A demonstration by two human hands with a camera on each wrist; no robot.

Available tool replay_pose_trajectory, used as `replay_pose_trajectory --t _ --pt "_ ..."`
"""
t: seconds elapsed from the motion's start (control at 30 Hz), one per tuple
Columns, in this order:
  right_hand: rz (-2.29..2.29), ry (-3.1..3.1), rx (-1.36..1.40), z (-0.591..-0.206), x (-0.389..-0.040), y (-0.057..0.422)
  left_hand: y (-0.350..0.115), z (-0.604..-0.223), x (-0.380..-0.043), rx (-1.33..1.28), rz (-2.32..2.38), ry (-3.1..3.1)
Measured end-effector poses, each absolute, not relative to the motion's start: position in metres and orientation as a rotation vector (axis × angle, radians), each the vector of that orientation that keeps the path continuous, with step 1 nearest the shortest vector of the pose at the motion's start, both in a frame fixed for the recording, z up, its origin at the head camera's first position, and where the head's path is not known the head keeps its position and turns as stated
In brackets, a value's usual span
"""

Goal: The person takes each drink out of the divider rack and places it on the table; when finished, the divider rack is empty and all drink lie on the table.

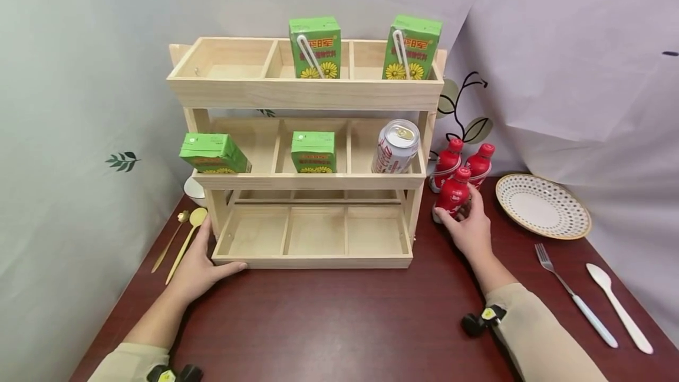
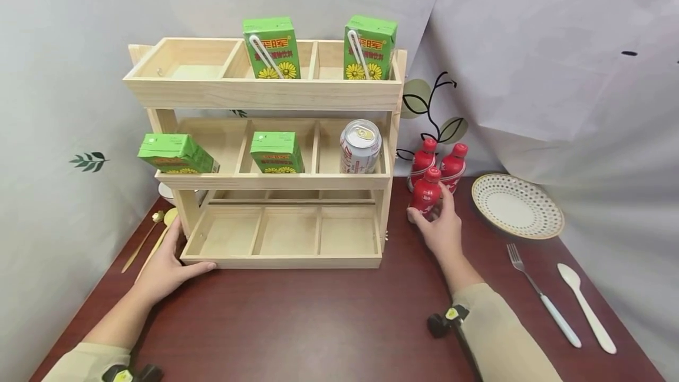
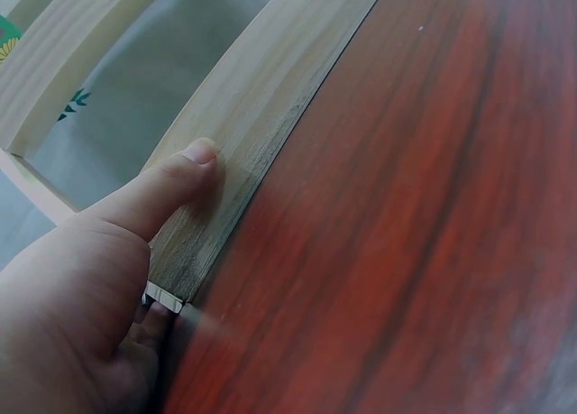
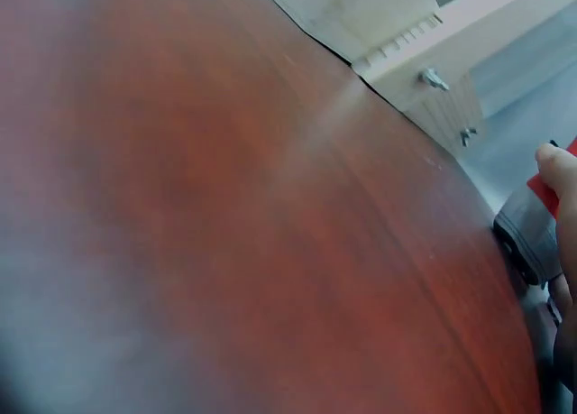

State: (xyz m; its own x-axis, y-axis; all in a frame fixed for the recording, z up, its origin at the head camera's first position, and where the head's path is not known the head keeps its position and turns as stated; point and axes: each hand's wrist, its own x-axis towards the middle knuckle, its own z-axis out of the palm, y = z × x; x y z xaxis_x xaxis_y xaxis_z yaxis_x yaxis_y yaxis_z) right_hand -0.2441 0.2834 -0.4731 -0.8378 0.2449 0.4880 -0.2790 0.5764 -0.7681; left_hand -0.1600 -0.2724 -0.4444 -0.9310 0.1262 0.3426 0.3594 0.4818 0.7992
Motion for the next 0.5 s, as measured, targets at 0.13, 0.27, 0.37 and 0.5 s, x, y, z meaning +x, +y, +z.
replay_pose_trajectory --t 0.13,0.27,0.37,0.5 --pt "1.252 -2.294 0.010 -0.474 -0.252 0.287 -0.279 -0.460 -0.170 -0.415 -1.410 -2.490" --pt "1.215 -2.366 -0.012 -0.477 -0.257 0.289 -0.278 -0.456 -0.167 -0.407 -1.400 -2.484" --pt "1.183 -2.404 -0.004 -0.477 -0.260 0.289 -0.273 -0.445 -0.159 -0.398 -1.403 -2.490" --pt "1.233 -2.403 0.001 -0.477 -0.258 0.287 -0.274 -0.444 -0.160 -0.417 -1.409 -2.477"
